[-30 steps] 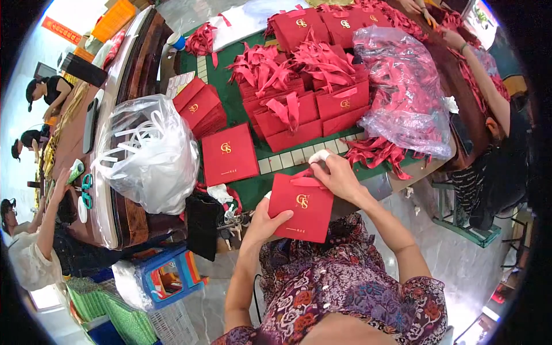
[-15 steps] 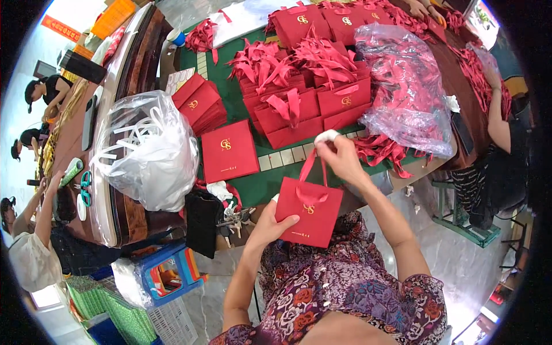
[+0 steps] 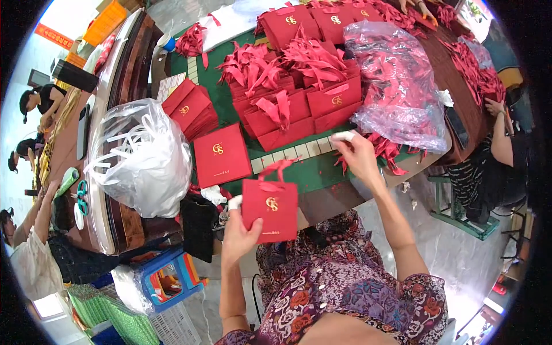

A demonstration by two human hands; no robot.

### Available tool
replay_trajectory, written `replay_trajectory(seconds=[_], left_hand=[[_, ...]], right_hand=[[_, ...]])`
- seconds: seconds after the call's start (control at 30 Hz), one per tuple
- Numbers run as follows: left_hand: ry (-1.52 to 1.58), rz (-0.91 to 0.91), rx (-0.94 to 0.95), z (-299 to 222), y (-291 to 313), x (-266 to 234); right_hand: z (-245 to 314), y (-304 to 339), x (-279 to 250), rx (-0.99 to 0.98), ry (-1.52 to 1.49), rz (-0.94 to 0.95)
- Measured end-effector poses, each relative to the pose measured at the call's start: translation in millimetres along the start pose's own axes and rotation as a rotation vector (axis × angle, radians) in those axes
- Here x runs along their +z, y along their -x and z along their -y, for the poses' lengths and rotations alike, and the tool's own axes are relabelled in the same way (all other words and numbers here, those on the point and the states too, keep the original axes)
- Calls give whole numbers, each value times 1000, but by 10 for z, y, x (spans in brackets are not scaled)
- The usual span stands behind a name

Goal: The person attaches ribbon handles to paper gift bags by threading ribbon strips through the holes of each bag by hand.

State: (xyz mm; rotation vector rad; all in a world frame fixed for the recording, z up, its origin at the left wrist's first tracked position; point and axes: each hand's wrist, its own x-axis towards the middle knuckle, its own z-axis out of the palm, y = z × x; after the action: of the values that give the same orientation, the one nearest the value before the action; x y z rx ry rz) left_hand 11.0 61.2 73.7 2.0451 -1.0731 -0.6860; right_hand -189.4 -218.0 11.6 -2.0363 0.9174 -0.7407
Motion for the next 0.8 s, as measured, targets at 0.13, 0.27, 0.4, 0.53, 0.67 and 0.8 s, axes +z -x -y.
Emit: replay_trajectory(seconds=[0.13, 0.27, 0.4, 0.53, 0.67, 0.8], left_hand=[[201, -133, -24, -16, 12, -77], [-195, -349, 71, -483, 28, 120], [-318, -231, 384, -593, 151, 600], [-390, -21, 363, -346, 226, 1172], [-312, 138, 331, -315, 115, 1225], [-288, -37, 343, -116, -235, 1071]], right_hand=[[-24, 243, -191, -200, 282, 87], [-16, 320, -87, -206, 437, 63], [-57, 298, -51, -202, 444, 59], [99, 303, -60, -324, 351, -18], [460, 467, -227, -296, 357, 3], [702, 640, -300, -336, 391, -8]])
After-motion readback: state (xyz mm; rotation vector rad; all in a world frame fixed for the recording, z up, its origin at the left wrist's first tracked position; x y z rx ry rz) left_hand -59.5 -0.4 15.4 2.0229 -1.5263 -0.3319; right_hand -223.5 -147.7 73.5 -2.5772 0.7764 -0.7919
